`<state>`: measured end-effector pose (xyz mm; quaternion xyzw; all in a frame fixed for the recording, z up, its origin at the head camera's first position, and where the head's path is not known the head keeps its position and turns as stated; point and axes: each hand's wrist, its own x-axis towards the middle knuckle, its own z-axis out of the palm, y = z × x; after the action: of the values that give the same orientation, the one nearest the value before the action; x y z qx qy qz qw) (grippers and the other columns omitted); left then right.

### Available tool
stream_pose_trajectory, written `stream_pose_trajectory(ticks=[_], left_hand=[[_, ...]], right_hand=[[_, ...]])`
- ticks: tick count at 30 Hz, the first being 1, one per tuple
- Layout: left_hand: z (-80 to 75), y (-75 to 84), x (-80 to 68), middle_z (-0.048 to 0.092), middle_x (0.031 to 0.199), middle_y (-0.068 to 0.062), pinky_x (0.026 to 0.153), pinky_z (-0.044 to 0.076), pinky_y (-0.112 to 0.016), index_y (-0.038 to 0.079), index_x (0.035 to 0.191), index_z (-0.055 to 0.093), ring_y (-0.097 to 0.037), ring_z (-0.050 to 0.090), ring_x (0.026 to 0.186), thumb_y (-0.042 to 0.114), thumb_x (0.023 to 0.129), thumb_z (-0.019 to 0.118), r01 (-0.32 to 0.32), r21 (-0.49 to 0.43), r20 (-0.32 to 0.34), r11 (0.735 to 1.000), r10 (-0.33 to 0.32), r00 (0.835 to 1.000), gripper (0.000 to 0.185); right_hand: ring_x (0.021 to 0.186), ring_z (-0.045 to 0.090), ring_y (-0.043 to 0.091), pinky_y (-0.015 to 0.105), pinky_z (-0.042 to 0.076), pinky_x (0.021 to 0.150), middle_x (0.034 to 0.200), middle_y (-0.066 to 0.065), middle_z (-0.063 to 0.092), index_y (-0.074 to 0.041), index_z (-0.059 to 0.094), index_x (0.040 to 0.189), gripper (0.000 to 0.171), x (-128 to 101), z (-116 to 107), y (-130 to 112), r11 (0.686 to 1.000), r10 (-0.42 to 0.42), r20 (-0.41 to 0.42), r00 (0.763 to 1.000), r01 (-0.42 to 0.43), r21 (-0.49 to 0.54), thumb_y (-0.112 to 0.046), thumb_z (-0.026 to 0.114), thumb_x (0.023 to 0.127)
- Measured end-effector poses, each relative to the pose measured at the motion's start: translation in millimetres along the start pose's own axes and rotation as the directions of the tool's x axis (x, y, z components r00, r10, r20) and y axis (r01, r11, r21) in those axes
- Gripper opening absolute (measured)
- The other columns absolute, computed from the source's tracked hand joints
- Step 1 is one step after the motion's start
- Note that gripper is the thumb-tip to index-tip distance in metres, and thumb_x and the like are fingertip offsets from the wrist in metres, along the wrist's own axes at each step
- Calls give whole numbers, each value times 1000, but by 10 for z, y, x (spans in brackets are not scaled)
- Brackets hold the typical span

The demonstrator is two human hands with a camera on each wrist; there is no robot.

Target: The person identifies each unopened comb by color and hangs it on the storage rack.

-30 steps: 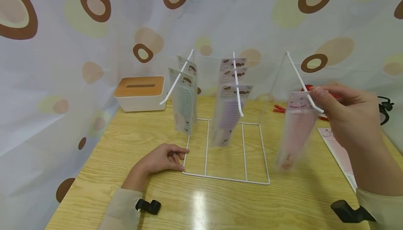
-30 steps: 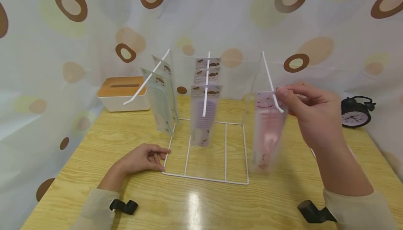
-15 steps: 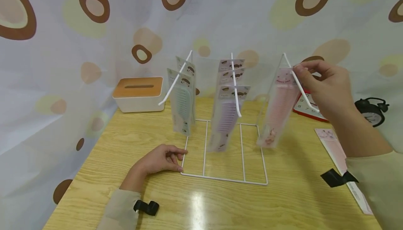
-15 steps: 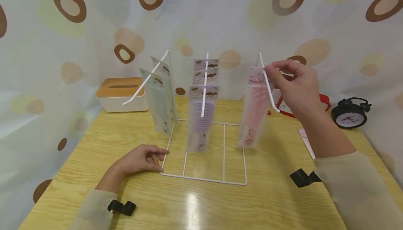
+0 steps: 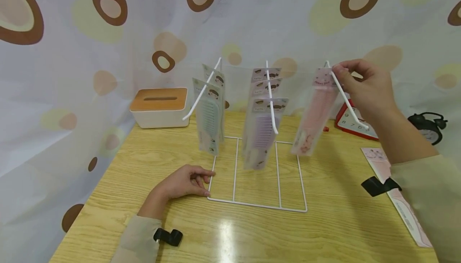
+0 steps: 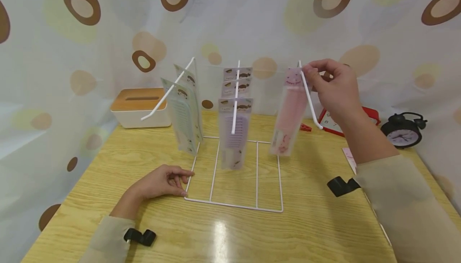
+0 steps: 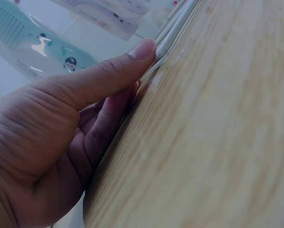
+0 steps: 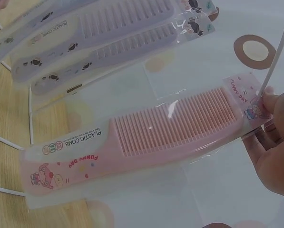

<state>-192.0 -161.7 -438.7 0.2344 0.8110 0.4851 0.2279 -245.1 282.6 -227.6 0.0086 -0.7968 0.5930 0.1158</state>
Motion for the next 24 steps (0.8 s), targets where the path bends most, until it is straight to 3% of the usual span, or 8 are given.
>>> stream_pose_trajectory(ticks=[7, 16, 21, 24], left_hand=[[2, 3, -2, 65, 107, -5, 74, 57, -27, 9, 134, 64, -16, 66, 85, 20, 82, 84, 3, 3, 11, 1000, -3, 1000, 57], [1, -5, 18, 65, 107, -5, 75, 57, -27, 9, 134, 64, -16, 67, 85, 20, 82, 84, -3, 5, 11, 1000, 2, 1000, 58], [6, -7, 10, 65, 107, -5, 75, 57, -26, 9, 134, 64, -16, 66, 85, 21, 82, 84, 7, 5, 13, 1000, -7, 1000, 58], [6, -2, 2, 65, 107, -6, 75, 57, -26, 8, 134, 64, -16, 67, 85, 20, 82, 84, 9, -1, 14, 1000, -9, 1000, 58]], right_hand=[[94, 63, 6, 8, 53, 74, 112, -7, 58, -14, 69, 115, 34, 29, -15, 0, 1000, 3, 30, 1000, -4, 20, -39, 69, 91], [91, 67, 4, 9, 54, 75, 109, -6, 63, -10, 69, 112, 25, 61, -98, 54, 995, -81, 85, 993, 75, 71, -27, 70, 93], [96, 69, 4, 11, 55, 77, 111, -5, 66, -8, 67, 121, 28, 59, -220, 145, 992, -127, 146, 981, 122, 41, -23, 65, 97], [99, 69, 6, 13, 55, 78, 114, -2, 65, -6, 64, 127, 32, 60, -333, 231, 987, -150, 189, 970, 137, 78, -21, 61, 100]])
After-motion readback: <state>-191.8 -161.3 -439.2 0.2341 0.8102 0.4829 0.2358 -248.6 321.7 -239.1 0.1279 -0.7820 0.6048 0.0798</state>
